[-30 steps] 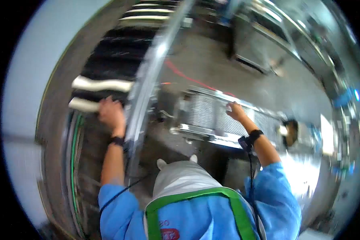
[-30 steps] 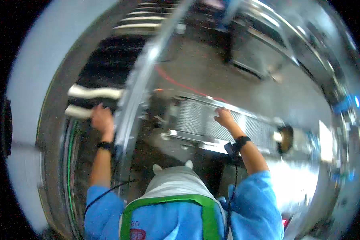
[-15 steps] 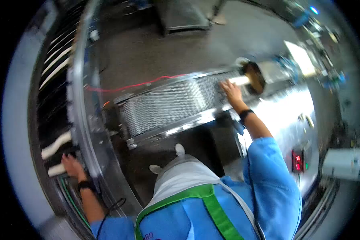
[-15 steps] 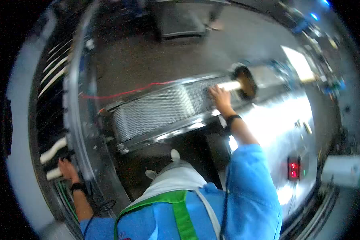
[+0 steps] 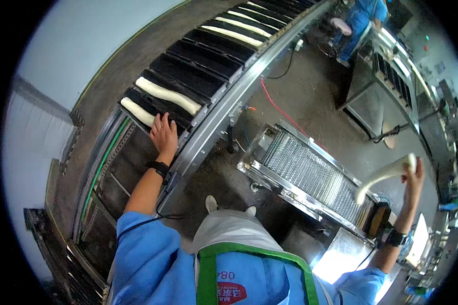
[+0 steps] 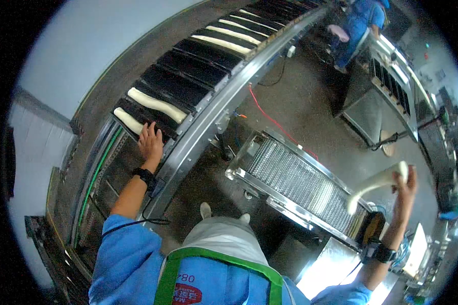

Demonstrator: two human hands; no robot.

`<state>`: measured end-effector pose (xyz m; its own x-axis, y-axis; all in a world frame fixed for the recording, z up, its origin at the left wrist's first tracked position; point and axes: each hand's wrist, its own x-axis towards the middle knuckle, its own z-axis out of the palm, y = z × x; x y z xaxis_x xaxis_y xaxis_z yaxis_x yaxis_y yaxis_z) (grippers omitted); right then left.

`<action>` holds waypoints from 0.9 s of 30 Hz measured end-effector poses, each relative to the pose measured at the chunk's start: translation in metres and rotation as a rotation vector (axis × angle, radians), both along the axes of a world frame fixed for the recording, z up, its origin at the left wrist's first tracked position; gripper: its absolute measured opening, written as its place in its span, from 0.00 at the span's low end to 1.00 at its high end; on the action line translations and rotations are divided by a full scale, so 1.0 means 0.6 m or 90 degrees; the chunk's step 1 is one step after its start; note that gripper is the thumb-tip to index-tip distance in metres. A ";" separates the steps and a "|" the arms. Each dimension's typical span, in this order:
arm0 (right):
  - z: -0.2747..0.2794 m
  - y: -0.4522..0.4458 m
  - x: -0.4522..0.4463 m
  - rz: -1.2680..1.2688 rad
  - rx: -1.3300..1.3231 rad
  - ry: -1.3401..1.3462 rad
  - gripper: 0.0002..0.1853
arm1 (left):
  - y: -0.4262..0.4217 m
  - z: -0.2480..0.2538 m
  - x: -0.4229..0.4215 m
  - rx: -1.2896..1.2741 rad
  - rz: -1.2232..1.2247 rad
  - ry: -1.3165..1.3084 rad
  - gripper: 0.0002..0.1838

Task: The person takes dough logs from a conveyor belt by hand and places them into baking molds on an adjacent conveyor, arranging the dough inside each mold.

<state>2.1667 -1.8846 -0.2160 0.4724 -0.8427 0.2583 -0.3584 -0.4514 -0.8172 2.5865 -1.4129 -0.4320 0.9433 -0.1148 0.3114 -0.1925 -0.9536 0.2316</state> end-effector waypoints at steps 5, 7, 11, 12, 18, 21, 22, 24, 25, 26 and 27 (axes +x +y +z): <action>0.143 0.114 0.153 0.199 0.032 -0.169 0.21 | 0.024 0.014 -0.022 0.000 0.015 -0.037 0.18; 0.152 0.166 0.245 0.260 0.064 -0.247 0.19 | 0.029 0.020 -0.029 -0.009 0.015 -0.029 0.19; 0.091 0.259 0.463 0.389 0.168 -0.246 0.12 | 0.036 0.026 -0.039 -0.020 0.021 -0.041 0.18; 0.051 0.280 0.520 0.449 0.185 -0.269 0.10 | 0.038 0.026 -0.037 -0.019 0.026 -0.041 0.18; -0.262 0.319 0.658 0.654 -0.126 0.412 0.27 | 0.037 0.023 -0.037 -0.020 0.019 -0.066 0.17; -0.307 0.263 0.572 0.649 -0.187 0.348 0.25 | 0.030 0.027 -0.040 -0.024 0.019 -0.048 0.17; -0.314 0.239 0.537 0.666 -0.152 0.304 0.25 | 0.031 0.025 -0.038 -0.027 0.020 -0.052 0.17; -0.330 0.186 0.455 0.613 -0.139 0.372 0.24 | 0.026 0.031 -0.039 -0.007 0.017 -0.031 0.18; -0.340 0.169 0.411 0.569 -0.129 0.434 0.23 | 0.032 0.030 -0.029 -0.002 -0.005 -0.034 0.17; -0.358 0.146 0.365 0.518 -0.108 0.443 0.23 | 0.036 0.023 -0.018 -0.010 -0.030 -0.033 0.16; -0.387 0.120 0.312 0.451 -0.104 0.493 0.23 | 0.027 0.036 -0.029 -0.011 -0.035 -0.051 0.16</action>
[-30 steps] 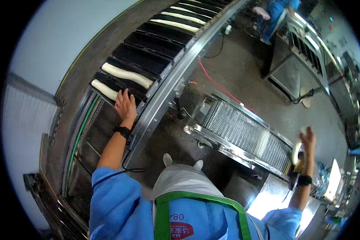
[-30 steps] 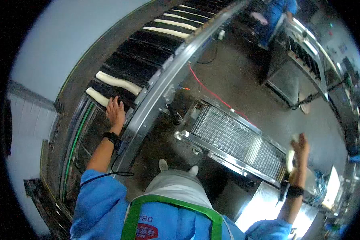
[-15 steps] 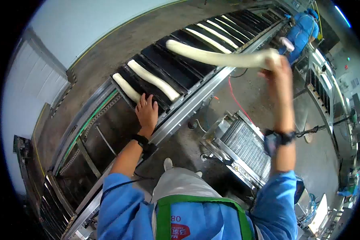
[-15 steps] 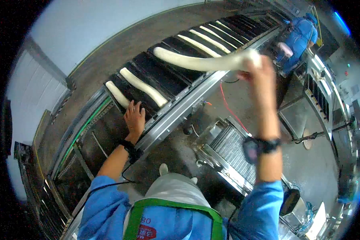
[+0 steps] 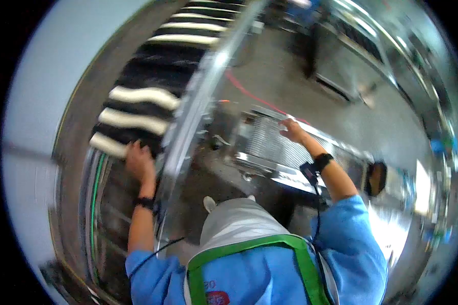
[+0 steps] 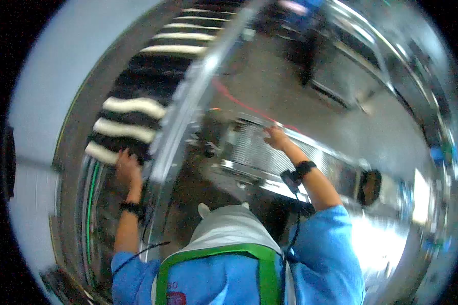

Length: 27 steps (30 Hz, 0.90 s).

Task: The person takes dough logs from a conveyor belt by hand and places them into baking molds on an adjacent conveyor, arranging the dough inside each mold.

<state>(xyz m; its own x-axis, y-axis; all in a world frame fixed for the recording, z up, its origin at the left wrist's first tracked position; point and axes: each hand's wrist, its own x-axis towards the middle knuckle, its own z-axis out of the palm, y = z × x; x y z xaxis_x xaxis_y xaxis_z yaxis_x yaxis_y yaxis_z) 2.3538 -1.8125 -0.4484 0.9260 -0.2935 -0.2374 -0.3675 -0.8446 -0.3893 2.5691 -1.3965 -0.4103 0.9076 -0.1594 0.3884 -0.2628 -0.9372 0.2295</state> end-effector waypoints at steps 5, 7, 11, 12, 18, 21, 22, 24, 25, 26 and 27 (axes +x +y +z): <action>-0.058 -0.051 -0.275 -0.311 -0.105 0.133 0.27 | 0.003 -0.021 0.012 0.048 -0.039 0.072 0.16; -0.040 -0.050 -0.338 -0.416 -0.127 0.190 0.28 | 0.033 -0.076 0.045 0.087 -0.070 -0.012 0.16; -0.048 -0.077 -0.447 -0.539 -0.203 0.213 0.30 | 0.051 -0.084 0.058 0.092 -0.119 -0.064 0.19; -0.045 -0.083 -0.465 -0.570 -0.186 0.212 0.30 | 0.044 -0.076 0.055 0.093 -0.125 -0.069 0.19; -0.044 -0.129 -0.534 -0.621 -0.372 0.300 0.23 | 0.055 -0.073 0.053 0.113 -0.131 -0.054 0.21; -0.059 -0.171 -0.559 -0.642 -0.347 0.340 0.16 | 0.033 -0.033 0.017 0.017 -0.125 0.006 0.19; -0.079 -0.181 -0.576 -0.621 -0.396 0.302 0.15 | 0.024 -0.024 0.002 -0.105 -0.122 0.067 0.18; -0.065 -0.180 -0.560 -0.520 -0.510 0.283 0.16 | 0.039 -0.049 0.011 -0.193 -0.115 0.087 0.18; -0.068 -0.183 -0.553 -0.561 -0.434 0.273 0.16 | 0.051 -0.051 0.013 -0.130 -0.098 0.063 0.18; -0.091 -0.205 -0.568 -0.499 -0.458 0.243 0.18 | 0.063 -0.052 0.014 -0.067 -0.079 0.039 0.18; -0.117 -0.231 -0.576 -0.439 -0.482 0.218 0.19 | 0.047 -0.038 -0.003 0.017 -0.050 0.027 0.18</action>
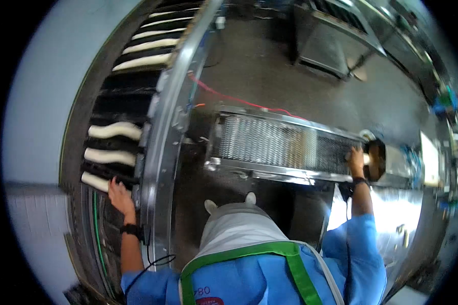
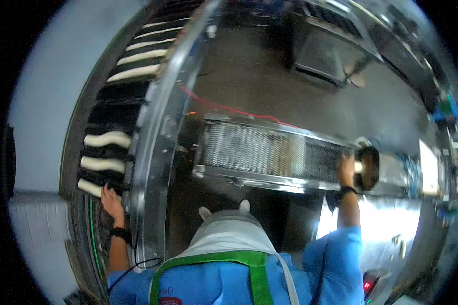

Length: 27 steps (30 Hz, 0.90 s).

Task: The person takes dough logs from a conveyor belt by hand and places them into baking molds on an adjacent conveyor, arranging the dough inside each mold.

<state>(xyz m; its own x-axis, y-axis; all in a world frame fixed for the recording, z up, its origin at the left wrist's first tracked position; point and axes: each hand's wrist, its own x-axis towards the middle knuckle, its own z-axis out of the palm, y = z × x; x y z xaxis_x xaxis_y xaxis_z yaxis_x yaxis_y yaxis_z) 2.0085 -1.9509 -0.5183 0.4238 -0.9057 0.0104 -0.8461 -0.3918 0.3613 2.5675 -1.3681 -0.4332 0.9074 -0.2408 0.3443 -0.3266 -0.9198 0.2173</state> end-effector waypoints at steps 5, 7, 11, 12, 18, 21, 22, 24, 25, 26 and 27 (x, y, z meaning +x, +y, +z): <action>0.178 -0.036 0.072 -0.068 0.309 -0.389 0.30 | 0.009 -0.016 0.001 -0.006 0.046 0.061 0.18; 0.290 -0.014 0.125 -0.080 0.374 -0.723 0.31 | 0.011 -0.018 0.003 -0.002 0.060 0.073 0.18; 0.502 0.100 0.298 0.135 0.401 -0.864 0.27 | 0.022 -0.015 0.008 0.008 0.070 0.081 0.19; 0.529 0.113 0.330 0.182 0.431 -0.895 0.26 | 0.024 -0.013 0.009 0.008 0.057 0.069 0.19; 0.564 0.269 0.624 0.370 0.606 -1.017 0.22 | 0.037 -0.004 0.009 -0.031 0.050 0.039 0.17; 0.510 0.338 0.803 0.463 0.869 -0.934 0.18 | 0.043 -0.001 0.009 -0.063 0.049 0.037 0.17; 0.476 0.356 0.855 0.456 0.921 -0.908 0.19 | 0.045 -0.002 0.011 -0.061 0.044 0.024 0.17; 0.396 0.364 0.935 0.485 0.897 -0.614 0.21 | 0.045 0.000 0.011 -0.055 0.041 0.012 0.17; 0.345 0.368 0.947 0.546 0.786 -0.568 0.21 | 0.045 0.004 0.007 -0.064 0.036 0.008 0.17; 0.304 0.367 0.956 0.599 0.674 -0.518 0.21 | 0.044 0.007 0.006 -0.073 0.028 0.006 0.17; 0.285 0.363 0.950 0.594 0.677 -0.518 0.21 | 0.042 0.013 0.008 -0.090 0.051 0.046 0.17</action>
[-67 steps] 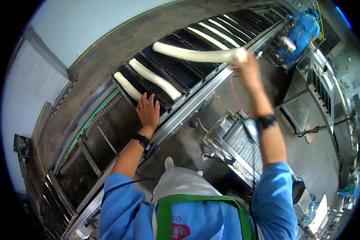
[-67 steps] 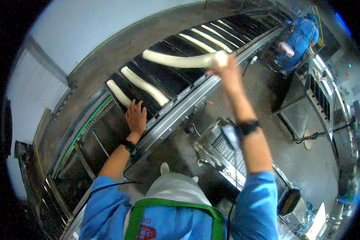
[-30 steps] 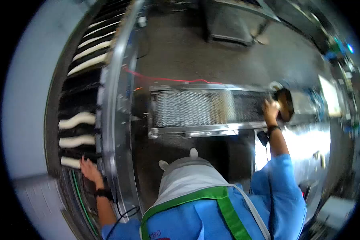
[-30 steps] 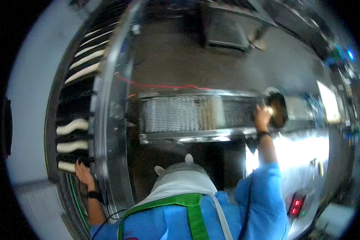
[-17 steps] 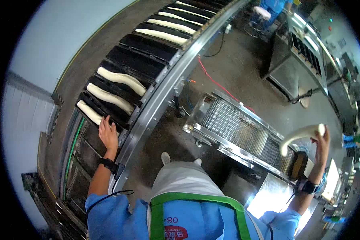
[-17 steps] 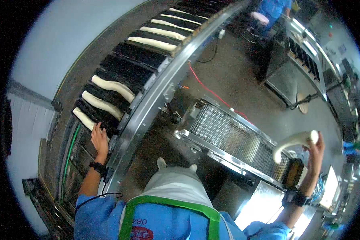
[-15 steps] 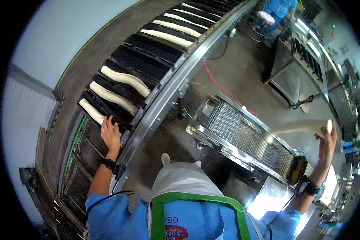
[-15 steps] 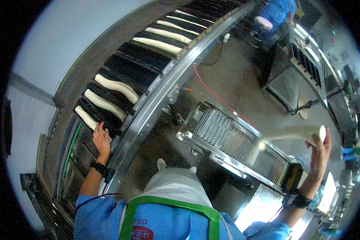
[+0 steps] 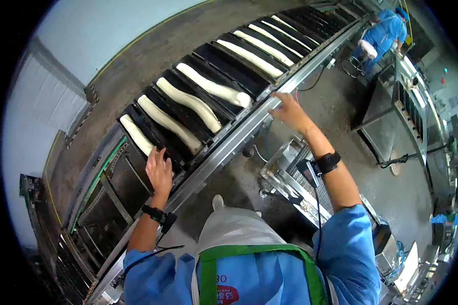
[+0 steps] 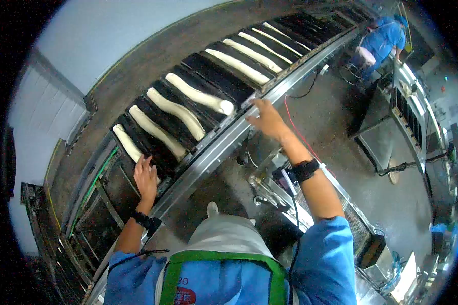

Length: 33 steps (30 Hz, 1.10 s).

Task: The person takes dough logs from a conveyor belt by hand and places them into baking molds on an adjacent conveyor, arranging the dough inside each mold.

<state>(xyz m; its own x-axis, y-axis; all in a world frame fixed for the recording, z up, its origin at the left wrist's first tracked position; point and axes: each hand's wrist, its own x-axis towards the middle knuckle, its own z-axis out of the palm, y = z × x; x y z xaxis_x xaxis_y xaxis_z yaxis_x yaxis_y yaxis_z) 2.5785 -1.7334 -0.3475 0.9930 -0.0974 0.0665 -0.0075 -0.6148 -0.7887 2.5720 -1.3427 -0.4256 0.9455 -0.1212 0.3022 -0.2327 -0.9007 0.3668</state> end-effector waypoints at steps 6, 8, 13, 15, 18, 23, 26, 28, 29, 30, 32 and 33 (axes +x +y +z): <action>-0.103 -0.131 -0.148 0.031 -0.088 0.228 0.19 | 0.003 -0.012 -0.001 0.062 -0.026 -0.037 0.17; -0.155 -0.203 -0.217 -0.018 -0.128 0.287 0.19 | 0.004 -0.011 0.002 0.045 -0.043 -0.020 0.17; -0.257 -0.284 -0.471 -0.203 -0.165 0.314 0.19 | 0.012 -0.017 0.003 0.142 -0.081 -0.054 0.16; -0.277 -0.289 -0.552 -0.269 -0.199 0.385 0.21 | 0.020 -0.018 0.007 0.217 -0.099 -0.129 0.14; -0.250 -0.275 -0.640 -0.391 -0.206 0.452 0.22 | -0.010 -0.046 0.038 0.223 -0.052 -0.041 0.18; -0.220 -0.266 -0.733 -0.516 -0.407 0.620 0.21 | -0.151 -0.074 0.077 0.188 -0.275 -0.023 0.19; -0.193 -0.288 -0.789 -0.613 -0.424 0.620 0.16 | -0.191 -0.057 0.099 0.190 -0.296 0.027 0.20; -0.198 -0.303 -0.827 -0.644 -0.455 0.622 0.17 | -0.201 -0.047 0.105 0.180 -0.329 0.022 0.20; -0.199 -0.315 -0.840 -0.651 -0.448 0.643 0.18 | -0.202 -0.048 0.103 0.180 -0.335 0.012 0.20; -0.202 -0.327 -0.852 -0.674 -0.451 0.662 0.20 | -0.205 -0.037 0.096 0.181 -0.338 0.002 0.21; -0.202 -0.348 -0.883 -0.688 -0.559 0.696 0.21 | -0.211 -0.020 0.084 0.196 -0.336 0.021 0.21; -0.237 -0.378 -0.925 -0.647 -0.615 0.680 0.19 | -0.200 -0.010 0.073 0.204 -0.323 0.042 0.21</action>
<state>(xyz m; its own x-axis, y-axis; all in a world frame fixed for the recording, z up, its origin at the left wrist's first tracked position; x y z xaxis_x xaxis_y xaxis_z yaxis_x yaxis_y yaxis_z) 2.0236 -1.9602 -0.4895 0.2144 -0.9705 -0.1103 -0.8719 -0.2410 0.4262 2.6158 -1.4625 -0.4315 0.7611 -0.6378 0.1179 -0.6486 -0.7510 0.1238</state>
